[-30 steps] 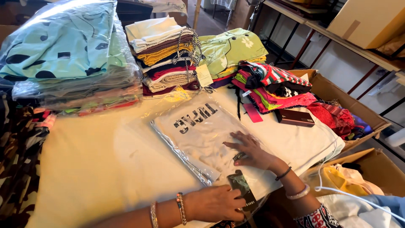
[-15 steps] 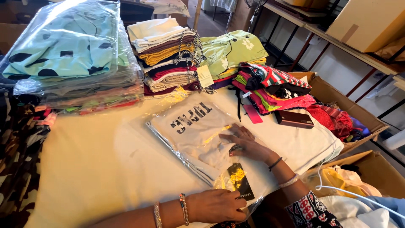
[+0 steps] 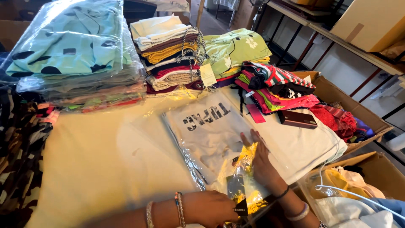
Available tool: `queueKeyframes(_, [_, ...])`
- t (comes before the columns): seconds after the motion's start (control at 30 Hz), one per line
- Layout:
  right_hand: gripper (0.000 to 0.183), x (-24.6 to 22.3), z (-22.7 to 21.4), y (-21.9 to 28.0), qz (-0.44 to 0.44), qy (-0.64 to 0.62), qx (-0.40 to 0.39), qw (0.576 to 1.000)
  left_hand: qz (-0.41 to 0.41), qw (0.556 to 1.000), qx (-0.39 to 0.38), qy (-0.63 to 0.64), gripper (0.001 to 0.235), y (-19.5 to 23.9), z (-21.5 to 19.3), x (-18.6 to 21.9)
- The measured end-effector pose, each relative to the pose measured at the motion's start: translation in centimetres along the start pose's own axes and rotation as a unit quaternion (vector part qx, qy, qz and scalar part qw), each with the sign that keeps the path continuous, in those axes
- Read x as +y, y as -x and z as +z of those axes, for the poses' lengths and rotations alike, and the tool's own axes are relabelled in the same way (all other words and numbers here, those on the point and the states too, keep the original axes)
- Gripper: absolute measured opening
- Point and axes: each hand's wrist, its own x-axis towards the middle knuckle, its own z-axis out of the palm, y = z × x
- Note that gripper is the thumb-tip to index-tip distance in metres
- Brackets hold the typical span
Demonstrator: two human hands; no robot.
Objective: The person folds various garments, including a white t-shirt, a green floral top, and a polka-dot shirt, and places them into clear plastic bags. The person then stacks the packaged items on a table alongside other folded clothes.
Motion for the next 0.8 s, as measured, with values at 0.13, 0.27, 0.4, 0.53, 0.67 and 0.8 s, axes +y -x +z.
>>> queueKeyframes(0.13, [0.091, 0.0, -0.3, 0.2, 0.084, 0.048, -0.151, 0.984, -0.060, 0.987, -0.141, 0.056, 0.015, -0.1, -5.7, 0.8])
queueKeyframes(0.27, [0.090, 0.0, -1.0, 0.4, 0.030, 0.007, -0.062, 0.998, -0.179, 0.981, 0.051, 0.052, 0.028, 1.6, -8.3, -4.7])
queueKeyframes(0.4, [0.076, 0.5, -0.7, 0.6, 0.014, 0.004, -0.151, 0.988, -0.268, 0.924, 0.218, -0.164, 0.048, 7.1, -9.0, -13.7])
queueKeyframes(0.53, [0.079, -2.8, -2.8, 0.0, -0.024, -0.112, -0.129, 0.985, -0.416, 0.887, 0.151, -0.130, 0.052, 11.8, -9.9, -15.7])
queueKeyframes(0.67, [0.058, -3.4, -2.8, 0.4, -0.117, -0.141, -0.263, 0.947, -0.427, 0.871, 0.167, -0.177, 0.039, 12.4, -10.1, -16.0])
queueKeyframes(0.8, [0.048, -5.3, -3.4, -0.3, -0.095, -0.244, -0.232, 0.937, -0.322, 0.878, 0.287, -0.207, 0.046, 10.6, -8.5, -16.6])
